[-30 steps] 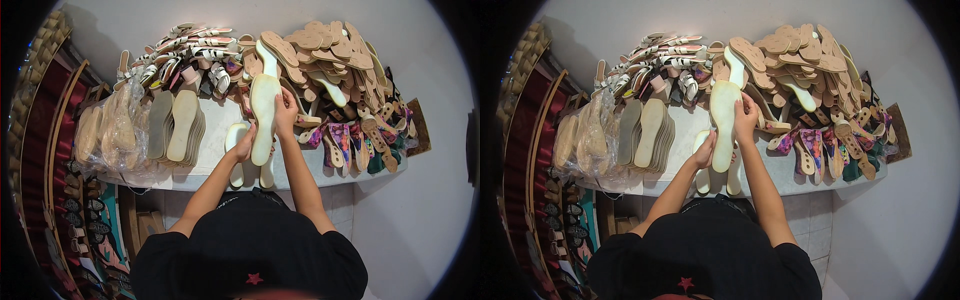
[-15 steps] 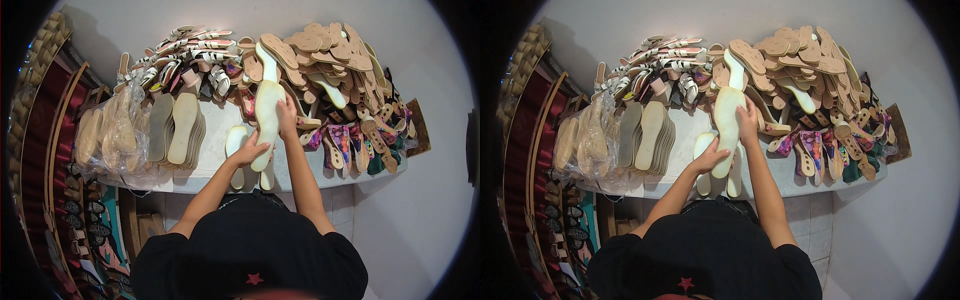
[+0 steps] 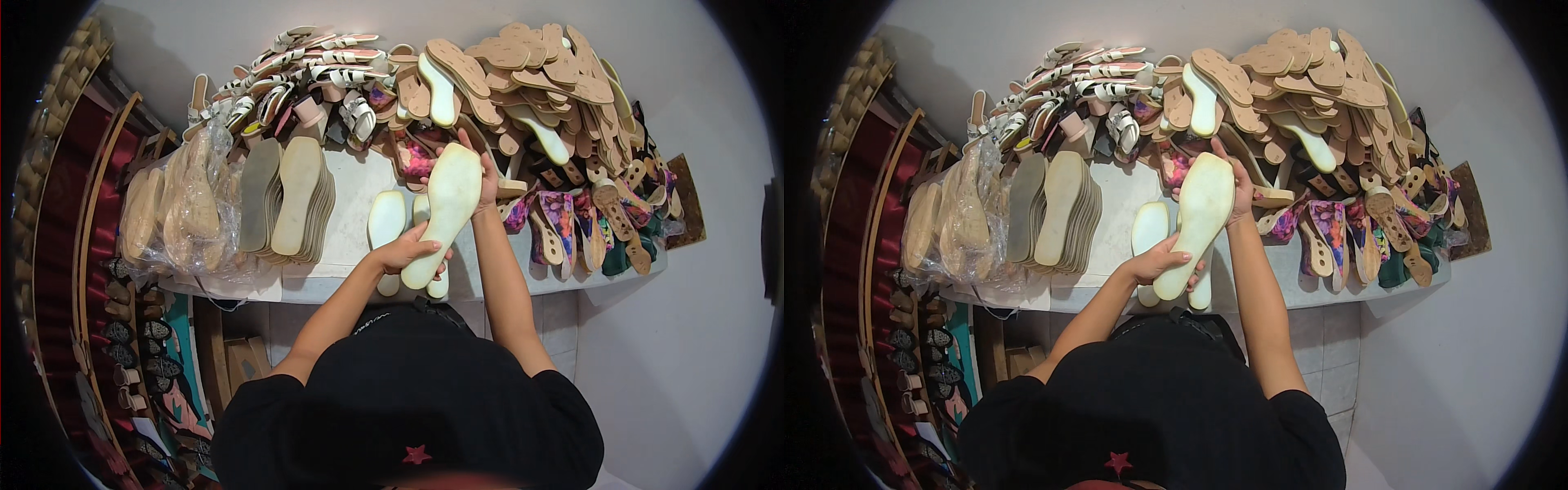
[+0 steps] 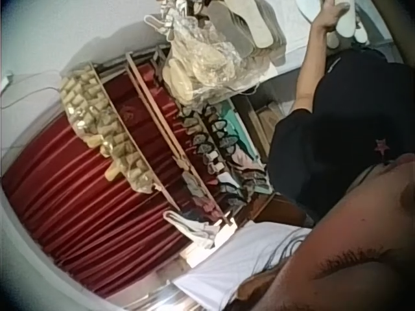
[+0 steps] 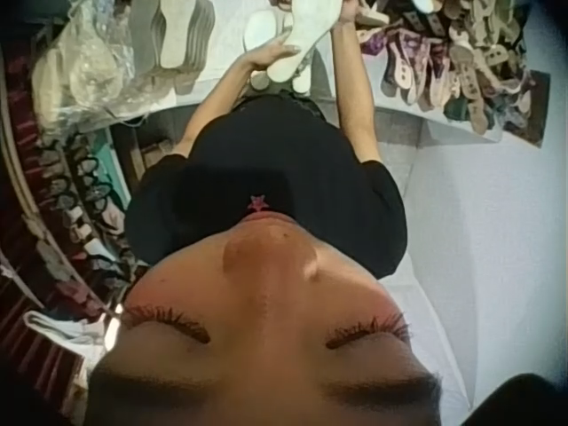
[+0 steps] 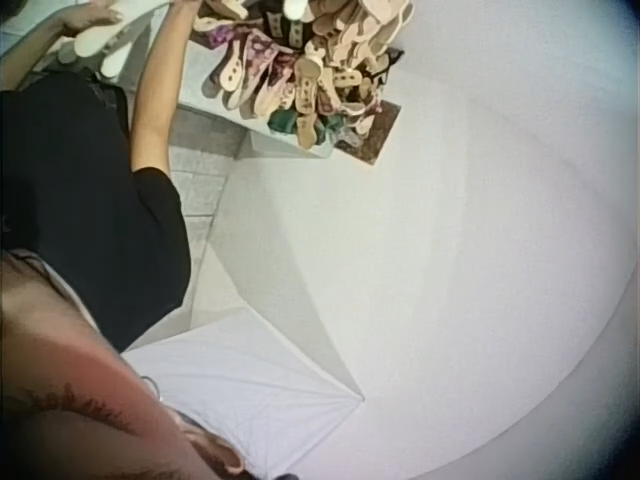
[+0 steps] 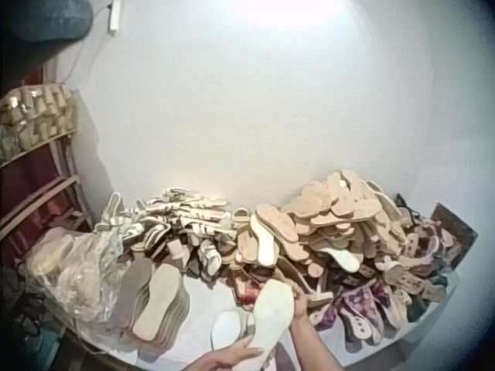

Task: Sorting and stacking various shoe insoles and soles on a workbench.

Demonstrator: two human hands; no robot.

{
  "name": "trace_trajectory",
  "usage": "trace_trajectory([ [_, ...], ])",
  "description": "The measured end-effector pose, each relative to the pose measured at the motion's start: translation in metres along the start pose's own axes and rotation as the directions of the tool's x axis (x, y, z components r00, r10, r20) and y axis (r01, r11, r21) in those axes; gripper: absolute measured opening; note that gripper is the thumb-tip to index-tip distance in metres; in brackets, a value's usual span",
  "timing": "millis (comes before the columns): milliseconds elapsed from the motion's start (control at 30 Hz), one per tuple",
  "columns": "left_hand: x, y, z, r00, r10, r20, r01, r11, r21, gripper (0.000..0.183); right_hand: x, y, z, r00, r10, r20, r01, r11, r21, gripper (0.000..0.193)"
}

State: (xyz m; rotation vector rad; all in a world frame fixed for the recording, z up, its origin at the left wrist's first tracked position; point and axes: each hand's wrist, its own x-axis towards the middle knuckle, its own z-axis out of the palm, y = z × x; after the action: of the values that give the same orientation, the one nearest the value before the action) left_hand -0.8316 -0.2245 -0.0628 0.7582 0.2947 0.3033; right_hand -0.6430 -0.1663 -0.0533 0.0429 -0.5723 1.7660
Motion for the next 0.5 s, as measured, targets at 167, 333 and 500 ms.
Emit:
trace_trajectory([
  [167,0.002,-0.009,0.003,1.0,-0.015,0.011,0.015,0.999,-0.04,0.045,-0.008,0.001,-0.005,1.0,0.01,0.015,-0.011,1.0,0.021,0.047],
  [333,0.011,-0.014,-0.003,1.0,-0.006,0.009,0.007,0.999,-0.041,0.038,-0.012,-0.005,0.0,0.937,-0.063,-0.343,-0.067,0.933,-0.353,0.042],
  [500,0.03,-0.019,-0.02,0.948,0.09,-0.306,-0.054,0.991,0.125,0.031,-0.056,0.009,-0.023,0.645,-0.162,-0.746,-0.551,0.577,-0.602,0.047],
])
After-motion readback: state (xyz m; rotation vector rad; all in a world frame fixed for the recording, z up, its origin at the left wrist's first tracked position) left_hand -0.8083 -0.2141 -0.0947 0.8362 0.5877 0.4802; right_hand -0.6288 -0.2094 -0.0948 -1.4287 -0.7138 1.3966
